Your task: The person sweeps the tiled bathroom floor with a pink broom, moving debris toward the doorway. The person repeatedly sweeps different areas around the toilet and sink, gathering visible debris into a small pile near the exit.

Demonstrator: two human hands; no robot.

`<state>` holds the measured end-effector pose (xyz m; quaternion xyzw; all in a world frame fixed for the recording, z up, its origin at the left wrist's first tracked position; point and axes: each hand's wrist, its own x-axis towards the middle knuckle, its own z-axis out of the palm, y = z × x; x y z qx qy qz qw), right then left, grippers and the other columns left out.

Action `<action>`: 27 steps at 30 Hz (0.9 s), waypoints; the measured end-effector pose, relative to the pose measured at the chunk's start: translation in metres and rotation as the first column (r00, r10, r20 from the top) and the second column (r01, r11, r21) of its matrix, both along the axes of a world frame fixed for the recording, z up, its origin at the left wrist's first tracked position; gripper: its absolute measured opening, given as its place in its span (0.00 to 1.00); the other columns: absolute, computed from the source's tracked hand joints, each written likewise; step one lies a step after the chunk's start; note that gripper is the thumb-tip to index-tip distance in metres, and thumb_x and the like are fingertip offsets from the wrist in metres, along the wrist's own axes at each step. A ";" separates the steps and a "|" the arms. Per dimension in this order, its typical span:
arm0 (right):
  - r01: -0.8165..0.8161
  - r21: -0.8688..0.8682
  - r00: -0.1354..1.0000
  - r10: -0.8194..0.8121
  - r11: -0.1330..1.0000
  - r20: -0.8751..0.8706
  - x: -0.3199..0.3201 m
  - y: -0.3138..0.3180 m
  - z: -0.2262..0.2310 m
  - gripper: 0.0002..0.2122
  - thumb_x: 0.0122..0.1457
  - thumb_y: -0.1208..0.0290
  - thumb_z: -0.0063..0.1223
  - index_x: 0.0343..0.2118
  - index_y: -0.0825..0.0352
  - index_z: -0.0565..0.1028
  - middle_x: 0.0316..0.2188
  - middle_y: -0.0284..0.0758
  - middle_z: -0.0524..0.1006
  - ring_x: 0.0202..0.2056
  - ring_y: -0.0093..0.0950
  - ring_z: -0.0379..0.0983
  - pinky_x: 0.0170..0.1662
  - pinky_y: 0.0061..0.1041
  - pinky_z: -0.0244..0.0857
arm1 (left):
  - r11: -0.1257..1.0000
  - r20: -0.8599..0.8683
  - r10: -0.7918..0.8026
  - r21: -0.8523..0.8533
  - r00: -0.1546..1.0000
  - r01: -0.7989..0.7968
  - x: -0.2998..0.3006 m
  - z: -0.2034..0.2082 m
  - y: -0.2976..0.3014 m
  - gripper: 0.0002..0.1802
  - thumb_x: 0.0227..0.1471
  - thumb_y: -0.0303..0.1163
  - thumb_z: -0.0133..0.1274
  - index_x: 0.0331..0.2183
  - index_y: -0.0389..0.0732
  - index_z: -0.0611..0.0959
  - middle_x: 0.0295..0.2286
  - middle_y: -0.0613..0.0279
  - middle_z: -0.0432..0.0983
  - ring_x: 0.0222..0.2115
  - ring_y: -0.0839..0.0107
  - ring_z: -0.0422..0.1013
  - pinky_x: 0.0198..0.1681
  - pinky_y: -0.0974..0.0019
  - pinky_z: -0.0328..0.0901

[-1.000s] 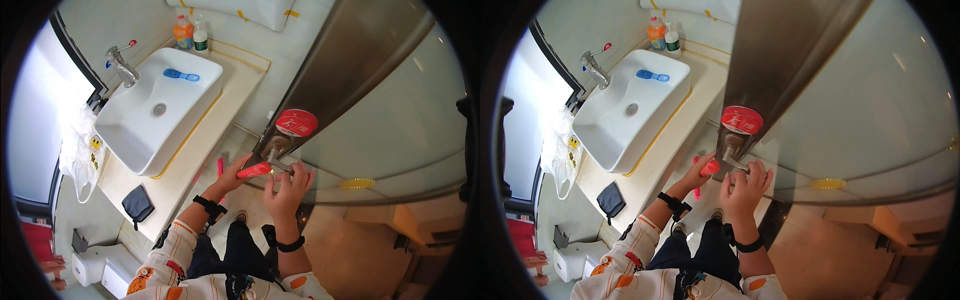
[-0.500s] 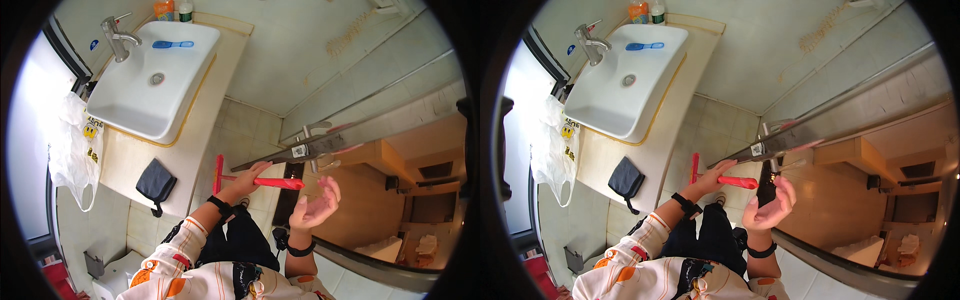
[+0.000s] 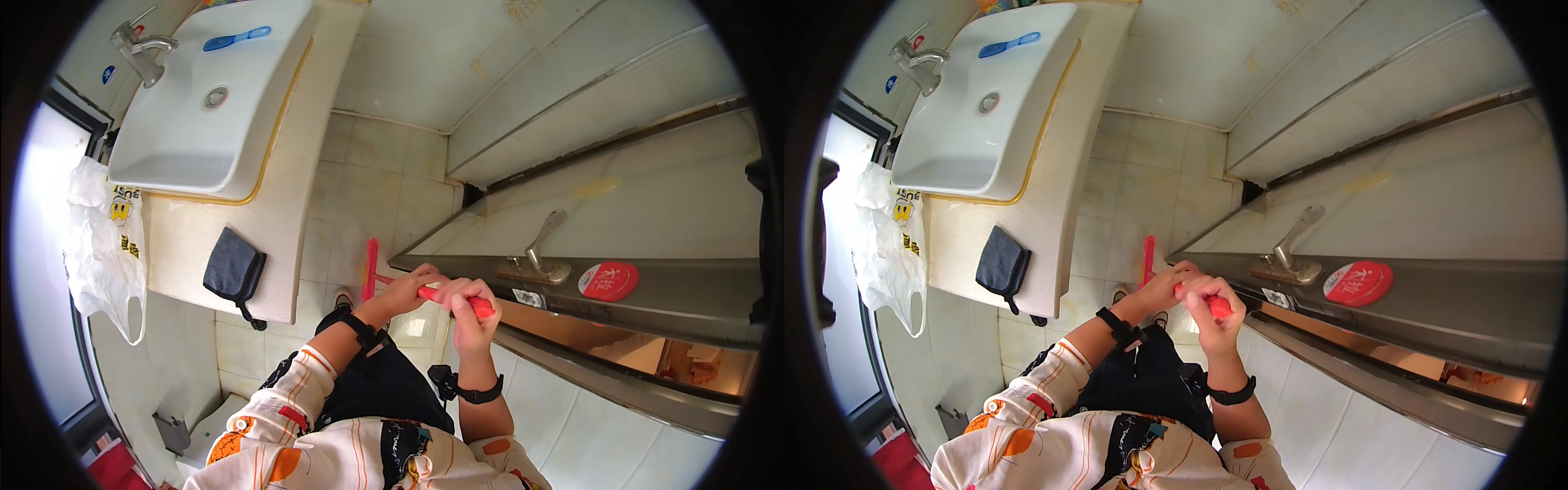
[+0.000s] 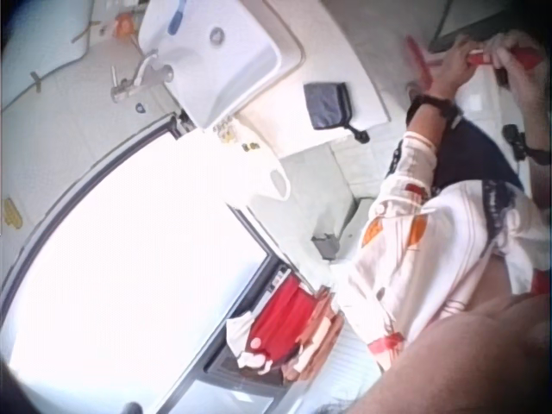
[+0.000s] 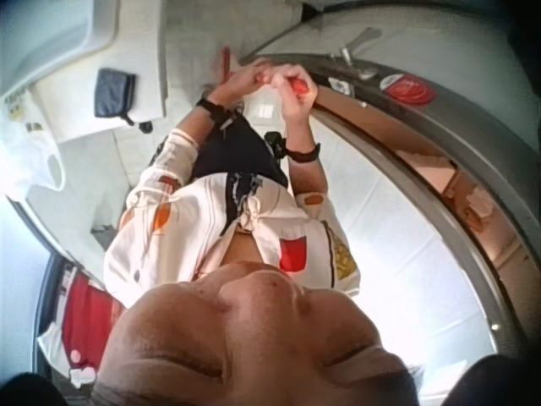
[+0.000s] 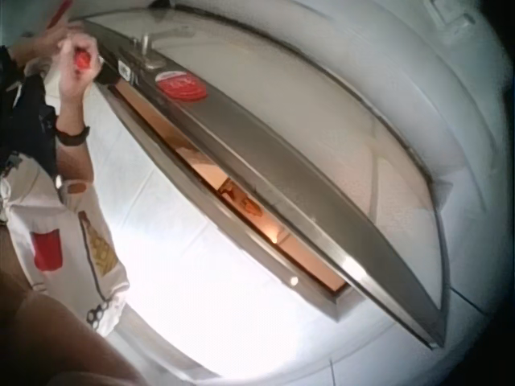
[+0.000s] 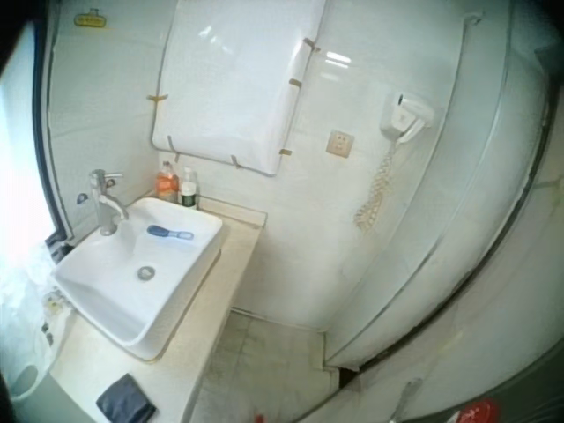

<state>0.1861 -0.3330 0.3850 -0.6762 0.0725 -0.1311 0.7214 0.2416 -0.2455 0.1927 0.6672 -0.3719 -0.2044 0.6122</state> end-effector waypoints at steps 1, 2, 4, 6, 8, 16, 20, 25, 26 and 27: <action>0.020 0.023 0.998 -0.022 1.000 0.058 -0.003 -0.003 -0.002 0.08 0.60 0.77 0.48 0.24 0.67 0.64 0.20 0.36 0.69 0.26 0.28 0.66 0.36 0.32 0.65 | 1.000 -0.004 0.012 -0.005 1.000 -0.012 -0.002 0.002 -0.004 0.23 0.44 0.22 0.56 0.46 0.46 0.81 0.45 0.56 0.73 0.43 0.53 0.73 0.44 0.57 0.69; 0.046 0.039 0.997 -0.049 0.998 0.061 -0.005 -0.006 -0.003 0.10 0.60 0.77 0.48 0.23 0.67 0.62 0.18 0.34 0.67 0.24 0.27 0.65 0.34 0.31 0.64 | 1.000 0.027 0.005 0.006 1.000 -0.005 -0.003 0.003 -0.008 0.22 0.44 0.23 0.56 0.45 0.46 0.81 0.42 0.57 0.74 0.42 0.54 0.73 0.42 0.57 0.69; 0.108 0.003 0.983 -0.107 0.994 0.150 -0.009 -0.010 -0.002 0.15 0.60 0.78 0.47 0.18 0.64 0.58 0.12 0.31 0.62 0.17 0.23 0.57 0.25 0.29 0.58 | 0.999 0.087 -0.007 0.033 0.996 0.004 -0.004 0.009 -0.017 0.19 0.45 0.24 0.58 0.43 0.46 0.82 0.36 0.57 0.77 0.39 0.55 0.74 0.40 0.57 0.70; 0.152 -0.043 0.970 -0.140 0.987 0.199 -0.010 -0.011 0.002 0.15 0.61 0.78 0.47 0.18 0.64 0.58 0.11 0.31 0.61 0.15 0.22 0.56 0.23 0.28 0.57 | 1.000 0.126 0.025 0.007 0.992 -0.026 -0.001 0.015 -0.026 0.19 0.45 0.28 0.61 0.43 0.45 0.82 0.33 0.60 0.78 0.35 0.57 0.75 0.37 0.58 0.69; 0.207 -0.076 0.948 -0.180 0.975 0.262 -0.006 -0.010 0.005 0.18 0.62 0.77 0.46 0.16 0.64 0.57 0.09 0.30 0.59 0.13 0.21 0.54 0.21 0.27 0.55 | 0.999 0.114 0.051 -0.005 0.992 -0.051 0.005 0.020 -0.036 0.19 0.45 0.31 0.63 0.42 0.45 0.82 0.30 0.61 0.78 0.32 0.59 0.75 0.34 0.59 0.68; 0.582 -0.316 0.802 -0.464 0.749 0.377 0.041 -0.020 -0.026 0.16 0.65 0.77 0.45 0.18 0.70 0.63 0.11 0.31 0.64 0.16 0.22 0.60 0.24 0.26 0.60 | 0.985 0.238 0.150 0.046 0.960 -0.165 0.057 0.006 -0.098 0.14 0.45 0.36 0.63 0.36 0.45 0.82 0.30 0.61 0.78 0.36 0.58 0.72 0.42 0.57 0.65; 0.647 -0.396 0.760 -0.503 0.652 0.413 0.079 -0.056 -0.040 0.11 0.60 0.78 0.51 0.20 0.72 0.70 0.14 0.34 0.68 0.16 0.23 0.63 0.21 0.21 0.58 | 0.994 0.088 0.082 0.058 0.993 -0.088 0.086 -0.014 -0.150 0.08 0.45 0.35 0.60 0.30 0.44 0.82 0.31 0.60 0.78 0.38 0.57 0.71 0.40 0.56 0.64; 0.702 -0.500 0.712 -0.521 0.508 0.470 0.133 -0.117 -0.064 0.14 0.57 0.81 0.55 0.16 0.70 0.65 0.13 0.34 0.64 0.15 0.23 0.57 0.19 0.22 0.54 | 0.984 0.086 0.056 -0.172 0.995 -0.041 0.125 -0.046 -0.225 0.05 0.43 0.29 0.57 0.28 0.42 0.80 0.29 0.57 0.77 0.33 0.53 0.71 0.38 0.55 0.64; 0.694 -0.506 0.718 -0.550 0.512 0.428 0.141 -0.131 -0.071 0.15 0.57 0.81 0.55 0.16 0.70 0.65 0.12 0.34 0.64 0.15 0.22 0.56 0.19 0.22 0.54 | 0.988 0.133 0.091 -0.134 0.987 -0.073 0.131 -0.052 -0.239 0.05 0.43 0.28 0.57 0.28 0.42 0.80 0.28 0.56 0.77 0.32 0.52 0.71 0.37 0.54 0.64; 0.693 -0.509 0.713 -0.589 0.511 0.380 0.147 -0.142 -0.078 0.15 0.57 0.81 0.55 0.16 0.70 0.65 0.12 0.33 0.64 0.15 0.21 0.55 0.19 0.21 0.54 | 0.997 0.027 0.034 -0.068 0.999 -0.032 0.139 -0.060 -0.246 0.05 0.43 0.28 0.58 0.28 0.42 0.80 0.28 0.56 0.77 0.32 0.51 0.71 0.37 0.54 0.65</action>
